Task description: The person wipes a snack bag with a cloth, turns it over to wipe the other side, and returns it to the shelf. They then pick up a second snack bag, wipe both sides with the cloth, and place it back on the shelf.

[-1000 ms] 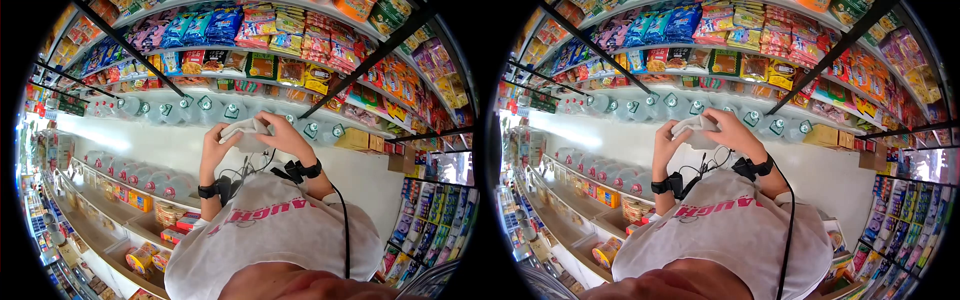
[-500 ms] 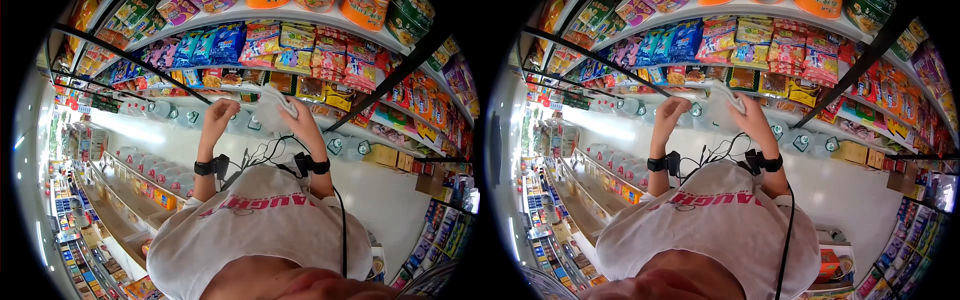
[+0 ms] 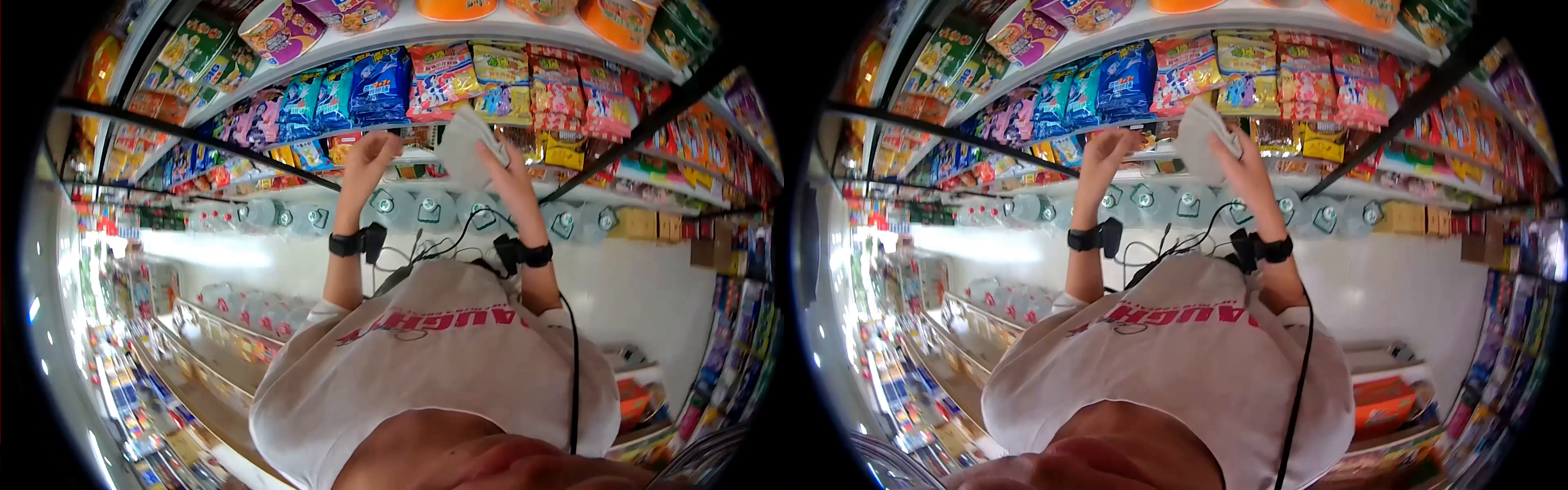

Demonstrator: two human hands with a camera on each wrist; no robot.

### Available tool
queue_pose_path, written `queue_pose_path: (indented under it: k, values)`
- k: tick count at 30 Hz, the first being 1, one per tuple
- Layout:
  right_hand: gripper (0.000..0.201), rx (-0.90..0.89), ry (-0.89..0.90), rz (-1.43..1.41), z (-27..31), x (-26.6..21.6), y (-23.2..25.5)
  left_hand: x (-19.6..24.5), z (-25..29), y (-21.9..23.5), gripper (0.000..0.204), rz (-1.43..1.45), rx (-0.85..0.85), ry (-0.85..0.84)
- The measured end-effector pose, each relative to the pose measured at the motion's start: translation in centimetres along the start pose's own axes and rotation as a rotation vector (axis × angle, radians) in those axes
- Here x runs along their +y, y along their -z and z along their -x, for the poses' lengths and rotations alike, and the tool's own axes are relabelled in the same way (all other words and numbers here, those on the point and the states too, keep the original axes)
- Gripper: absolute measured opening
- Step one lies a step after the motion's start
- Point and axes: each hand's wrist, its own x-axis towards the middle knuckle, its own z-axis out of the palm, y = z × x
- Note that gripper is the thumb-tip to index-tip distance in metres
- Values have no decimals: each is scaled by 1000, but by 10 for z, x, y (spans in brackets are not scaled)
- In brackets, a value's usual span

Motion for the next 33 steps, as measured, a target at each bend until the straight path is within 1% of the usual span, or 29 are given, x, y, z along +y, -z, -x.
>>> queue_pose_path:
  k: [2,3,5,7,8,9,10,12,13,14,16,17,18,19,20,21,22,23,24,25,27,28,29,30,31,32,33]
  values:
    - [41,76,102,-162,-11,15,-16,-17,-27,13,16,14,-79,-38]
    - [42,151,64,-206,-15,23,-25,-10,-34,16,17,15,-96,-21]
    - [44,292,2,-297,-23,35,-45,-15,-54,27,19,5,-117,-86]
    - [48,330,-6,-290,-12,15,-68,-24,-73,34,24,34,-131,-128]
    - [50,345,-24,-293,-3,12,-78,-27,-82,37,28,-21,-153,-142]
    - [54,317,-54,-322,-1,21,-80,-30,-93,40,33,-82,-176,-156]
    - [55,344,-41,-337,3,22,-87,-35,-106,41,37,-146,-200,-175]
    - [57,393,-13,-371,14,20,-96,-47,-128,30,51,-285,-73,-317]
    - [57,458,-15,-359,10,36,-94,-52,-138,22,58,-351,0,-397]
    - [56,468,14,-377,9,48,-90,-52,-149,16,62,-346,5,-398]
    - [54,477,73,-426,10,52,-90,-42,-167,10,72,-350,23,-406]
    - [52,511,71,-431,15,48,-91,-35,-173,9,74,-424,24,-482]
    - [51,549,81,-439,24,33,-94,-28,-182,3,70,-343,-8,-557]
    - [49,592,90,-449,32,26,-94,-28,-199,0,72,-401,-12,-652]
    - [47,603,111,-471,39,30,-92,-30,-213,0,73,-459,-18,-740]
    - [45,608,133,-489,45,34,-87,-27,-220,-1,73,-503,-46,-706]
    - [43,615,164,-506,47,39,-81,-25,-227,-6,74,-601,32,-662]
    - [41,636,213,-553,49,48,-76,-20,-233,-9,73,-543,-43,-647]
    - [40,639,213,-567,51,58,-73,-10,-237,-13,72,-488,-120,-629]
    - [39,645,213,-580,53,68,-68,-9,-249,-14,68,-581,-76,-732]
    - [35,680,209,-614,58,87,-61,-9,-269,-13,66,-564,-184,-671]
    - [35,701,203,-604,59,95,-54,-4,-275,-23,65,-546,-228,-645]
    - [36,725,196,-597,60,102,-49,-3,-277,-32,64,-366,-266,-487]
    - [36,744,176,-596,62,108,-44,2,-270,-39,58,-407,-250,-485]
    - [40,612,246,-616,68,115,-33,4,-261,-42,58,-452,-242,-505]
    - [40,637,239,-624,69,119,-27,9,-257,-49,59,-494,-236,-533]
    - [41,663,234,-628,71,124,-23,-1,-295,-39,66,-267,-305,-463]
